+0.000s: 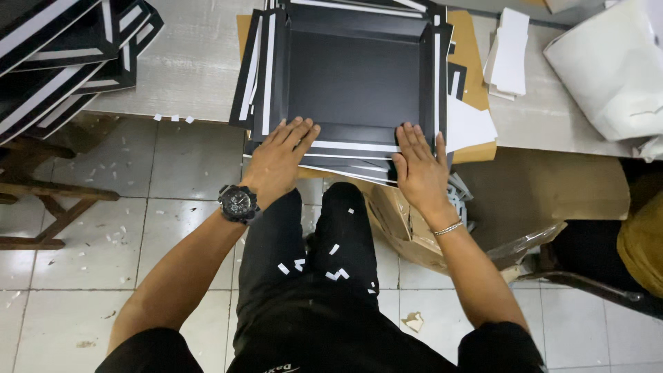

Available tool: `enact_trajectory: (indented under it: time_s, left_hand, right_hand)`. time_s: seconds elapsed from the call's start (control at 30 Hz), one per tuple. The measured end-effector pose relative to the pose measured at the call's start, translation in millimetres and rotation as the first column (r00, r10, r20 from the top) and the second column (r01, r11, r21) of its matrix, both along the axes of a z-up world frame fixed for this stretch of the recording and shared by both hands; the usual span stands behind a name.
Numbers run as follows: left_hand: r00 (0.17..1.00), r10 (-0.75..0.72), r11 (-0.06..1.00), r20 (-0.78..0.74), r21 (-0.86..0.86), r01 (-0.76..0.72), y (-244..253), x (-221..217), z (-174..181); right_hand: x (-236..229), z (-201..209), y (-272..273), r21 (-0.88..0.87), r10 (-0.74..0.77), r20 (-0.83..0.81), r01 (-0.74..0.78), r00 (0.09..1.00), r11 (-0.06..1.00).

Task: The person assembles picture frames by inserting white paper into black frames and securing the backing. They repeatedly pick up frames, align the paper, and press the components together before stacking the finished frames on the table.

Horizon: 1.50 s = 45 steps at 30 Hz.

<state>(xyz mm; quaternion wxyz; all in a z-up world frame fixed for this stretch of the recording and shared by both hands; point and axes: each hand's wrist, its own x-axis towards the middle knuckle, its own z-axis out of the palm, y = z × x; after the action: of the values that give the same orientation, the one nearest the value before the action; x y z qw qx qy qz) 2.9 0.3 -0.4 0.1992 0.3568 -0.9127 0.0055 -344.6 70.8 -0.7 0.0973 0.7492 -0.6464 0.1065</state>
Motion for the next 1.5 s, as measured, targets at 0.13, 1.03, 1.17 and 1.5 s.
enact_trajectory:
  time_s: [0.13, 1.03, 1.17, 1.5]
  left_hand:
    - [0.999, 0.02, 0.997, -0.034, -0.07, -0.022, 2, 3, 8]
    - [0.995, 0.023, 0.817, 0.098, 0.572, -0.075, -138, -14, 42]
    - [0.995, -0.04, 0.868, 0.095, 0.497, -0.012, -139, -11, 31]
    - [0.998, 0.015, 0.997, -0.067, -0.071, -0.02, -86, -10, -13]
  right_hand:
    - [-6, -3, 4, 0.05, -0.061, 0.071, 0.057, 0.996, 0.997]
    - [36, 73, -145, 0.411, 0.156, 0.415, -0.338, 0.896, 0.847]
    - [29, 51, -147, 0.264, 0.225, 0.474, -0.381, 0.852, 0.886]
    - [7, 25, -126, 0.109, 0.279, 0.25, -0.313, 0.927, 0.943]
